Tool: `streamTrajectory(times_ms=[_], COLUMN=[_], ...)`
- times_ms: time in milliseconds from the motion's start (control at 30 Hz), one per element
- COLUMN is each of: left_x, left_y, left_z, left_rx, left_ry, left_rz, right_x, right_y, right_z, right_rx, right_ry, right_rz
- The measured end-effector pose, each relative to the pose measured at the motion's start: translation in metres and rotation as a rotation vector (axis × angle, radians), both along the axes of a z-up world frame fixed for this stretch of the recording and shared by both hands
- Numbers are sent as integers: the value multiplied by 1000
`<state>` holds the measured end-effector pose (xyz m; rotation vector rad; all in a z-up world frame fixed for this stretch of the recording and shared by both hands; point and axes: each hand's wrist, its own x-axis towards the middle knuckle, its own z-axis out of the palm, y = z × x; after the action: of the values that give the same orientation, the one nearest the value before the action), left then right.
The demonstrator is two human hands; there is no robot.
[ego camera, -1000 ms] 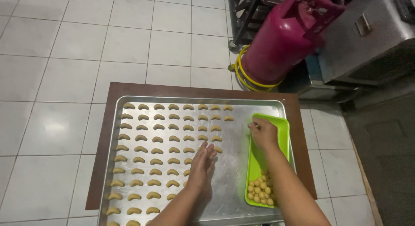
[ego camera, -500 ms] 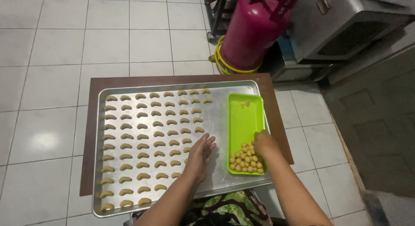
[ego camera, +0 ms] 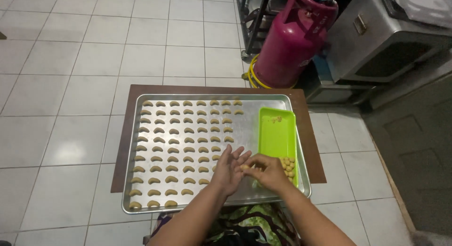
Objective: Shaping small dough balls into crescent-shaped pastries and arranging them in rows on a baking tray.
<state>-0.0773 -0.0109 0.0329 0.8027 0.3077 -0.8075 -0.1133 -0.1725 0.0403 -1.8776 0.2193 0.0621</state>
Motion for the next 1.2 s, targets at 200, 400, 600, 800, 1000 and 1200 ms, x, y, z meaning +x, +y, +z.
streamTrajectory(times_ms=[200,400,600,800,1000,1200], left_x=[-14,-30,-46,-45,-49,-44], left_y=[8,25,17,36,33,29], left_z=[9,55,14,58,41,23], left_rx=[-450,-221,-281,-286,-299,-296], left_ry=[216,208,133,107,156,108], left_rz=[51,124,-69,92,-23,-99], right_x=[-4,-40,-20,-22,-52,-30], right_y=[18,84,79,92,109,95], right_z=[-8,19,26,43,13,26], right_rx=[-225,-598,-568,-617,-711,-664], right_ry=[-625,-371,-148,-123,-489,-141], right_rz=[233,435,92,70,334,134])
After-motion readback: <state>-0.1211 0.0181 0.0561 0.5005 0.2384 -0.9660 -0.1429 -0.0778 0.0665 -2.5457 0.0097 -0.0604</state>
